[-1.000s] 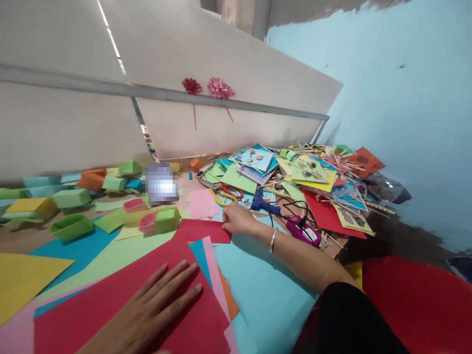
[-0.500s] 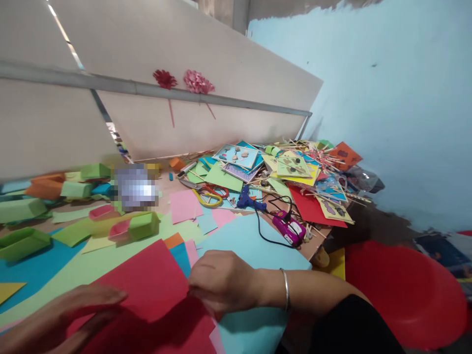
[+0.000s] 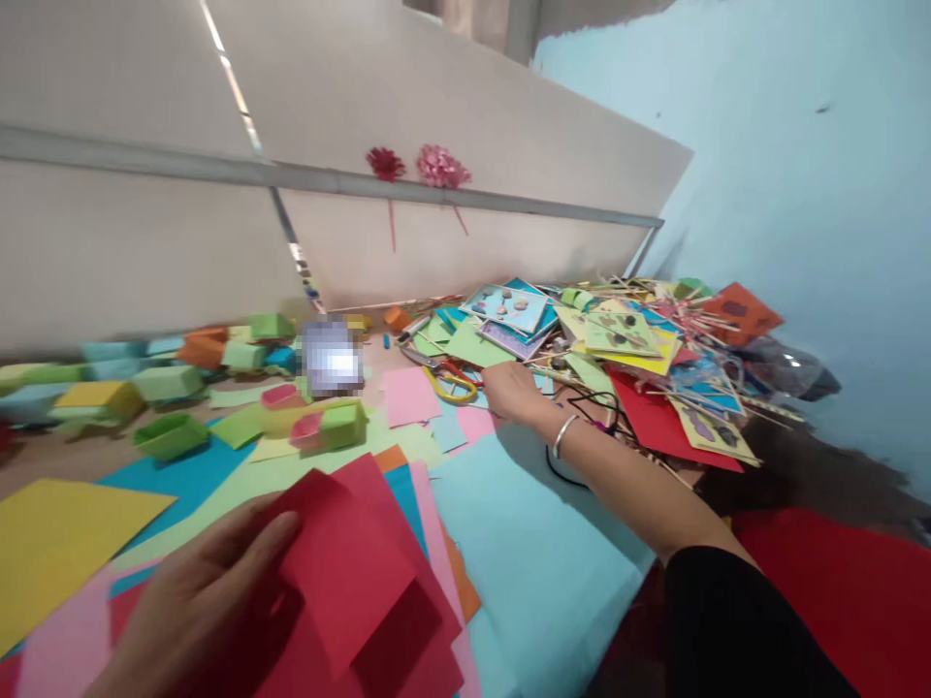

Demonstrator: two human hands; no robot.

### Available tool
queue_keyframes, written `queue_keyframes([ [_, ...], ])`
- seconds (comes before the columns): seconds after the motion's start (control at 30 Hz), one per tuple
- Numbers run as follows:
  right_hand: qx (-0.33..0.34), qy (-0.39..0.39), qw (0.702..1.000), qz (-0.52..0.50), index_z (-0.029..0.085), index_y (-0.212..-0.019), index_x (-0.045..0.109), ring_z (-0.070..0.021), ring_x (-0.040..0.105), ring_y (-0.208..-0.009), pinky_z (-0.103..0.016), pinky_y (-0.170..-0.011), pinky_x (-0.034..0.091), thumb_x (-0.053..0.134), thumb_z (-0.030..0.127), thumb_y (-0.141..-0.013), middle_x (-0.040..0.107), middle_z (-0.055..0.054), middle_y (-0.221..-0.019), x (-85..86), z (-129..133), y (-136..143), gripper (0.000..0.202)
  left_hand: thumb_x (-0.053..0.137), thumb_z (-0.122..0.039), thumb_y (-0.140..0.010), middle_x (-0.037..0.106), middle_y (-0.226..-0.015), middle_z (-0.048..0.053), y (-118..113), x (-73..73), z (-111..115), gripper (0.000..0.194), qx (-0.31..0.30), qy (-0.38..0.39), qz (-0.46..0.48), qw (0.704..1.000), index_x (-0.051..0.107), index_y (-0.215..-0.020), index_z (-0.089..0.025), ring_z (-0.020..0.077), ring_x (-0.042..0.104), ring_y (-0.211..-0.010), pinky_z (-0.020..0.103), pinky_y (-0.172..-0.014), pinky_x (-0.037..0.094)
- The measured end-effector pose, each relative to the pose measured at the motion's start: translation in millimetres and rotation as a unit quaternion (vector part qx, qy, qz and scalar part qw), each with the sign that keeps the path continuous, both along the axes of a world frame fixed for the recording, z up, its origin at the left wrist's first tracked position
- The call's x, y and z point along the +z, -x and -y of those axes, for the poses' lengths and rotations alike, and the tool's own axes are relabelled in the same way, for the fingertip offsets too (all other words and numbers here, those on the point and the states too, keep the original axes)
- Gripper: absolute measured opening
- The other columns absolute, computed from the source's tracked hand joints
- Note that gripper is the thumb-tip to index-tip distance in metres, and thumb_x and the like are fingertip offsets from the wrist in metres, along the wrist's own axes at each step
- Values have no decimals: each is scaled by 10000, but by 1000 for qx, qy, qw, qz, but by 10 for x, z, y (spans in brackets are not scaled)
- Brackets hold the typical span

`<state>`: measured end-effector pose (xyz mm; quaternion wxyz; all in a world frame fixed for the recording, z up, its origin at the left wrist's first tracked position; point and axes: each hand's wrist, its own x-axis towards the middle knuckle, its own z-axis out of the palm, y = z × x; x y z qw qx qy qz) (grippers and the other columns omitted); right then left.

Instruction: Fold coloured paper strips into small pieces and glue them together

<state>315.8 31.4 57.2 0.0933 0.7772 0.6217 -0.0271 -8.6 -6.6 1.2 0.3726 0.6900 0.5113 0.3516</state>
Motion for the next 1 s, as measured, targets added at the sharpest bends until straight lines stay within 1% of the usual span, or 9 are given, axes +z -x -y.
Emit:
queue_keyframes([
  [0.13, -27, 30, 999, 22, 122, -1238, 582, -237, 629, -1056, -422, -885, 547, 633, 343, -938, 602, -128, -1238, -129, -187, 111, 377, 497, -510, -849, 775, -788, 34, 75, -71, -135, 334, -17, -63, -54, 996, 654, -955, -235, 240, 713, -678, 301, -572, 539],
  [0.2, -31, 26, 999, 29, 134, -1244, 580, -235, 629, -1056, -428, -884, 548, 623, 345, -943, 601, -119, -1242, -162, -200, 155, 369, 485, -469, -849, 775, -800, 34, 96, -82, -176, 286, -28, -99, -69, 992, 648, -899, -239, 238, 715, -695, 302, -591, 535],
  [0.3, -35, 15, 999, 31, 148, -1248, 577, -233, 629, -1055, -433, -882, 549, 613, 346, -950, 601, -109, -1245, -164, -162, 190, 360, 463, -421, -856, 782, -835, 39, 94, -66, -215, 271, -39, -119, -82, 989, 648, -922, -234, 233, 719, -697, 306, -604, 536],
  [0.43, -34, 2, 999, 17, 155, -1248, 577, -231, 630, -1052, -430, -878, 551, 613, 345, -950, 602, -104, -1244, -81, -89, 153, 356, 461, -414, -857, 780, -777, 35, 75, -52, -253, 290, -30, -113, -100, 988, 644, -983, -228, 240, 723, -675, 306, -582, 533],
  [0.57, -39, -38, 998, 10, 160, -1215, 595, -224, 634, -1033, -425, -872, 548, 610, 346, -950, 621, -93, -1211, 102, -25, 4, 324, 466, -430, -847, 795, -850, 52, 83, -81, -268, 308, -28, -118, -114, 986, 649, -992, -229, 249, 731, -682, 319, -586, 540],
  [0.7, -52, -108, 993, 2, 117, -1004, 685, -281, 646, -984, -363, -810, 489, 632, 164, -847, 699, -141, -1011, 299, 138, -149, 172, 454, -454, -835, 797, -850, 61, 92, -92, -268, 334, -30, -119, -129, 984, 650, -982, -227, 264, 738, -683, 330, -575, 542],
  [0.77, -43, -143, 989, -18, 132, -950, 695, -272, 647, -944, -327, -770, 450, 590, 124, -818, 712, -129, -932, 345, 277, -182, 169, 451, -458, -828, 797, -832, 61, 87, -82, -271, 338, -28, -118, -133, 984, 646, -980, -227, 269, 741, -684, 333, -572, 542],
  [0.87, -11, -182, 980, -77, 160, -925, 674, -216, 631, -854, -279, -714, 415, 543, 158, -833, 703, -81, -878, 320, 505, -181, 160, 458, -455, -816, 798, -827, 55, 75, -65, -274, 330, -26, -111, -128, 985, 641, -984, -238, 268, 743, -684, 334, -580, 543],
  [1.0, 32, -205, 962, -177, 171, -888, 606, -172, 597, -758, -254, -665, 418, 481, 194, -845, 677, -47, -844, 204, 722, -132, 135, 480, -436, -801, 794, -817, 36, 69, -70, -271, 259, -25, -100, -88, 991, 620, -934, -264, 247, 741, -694, 317, -603, 543],
])
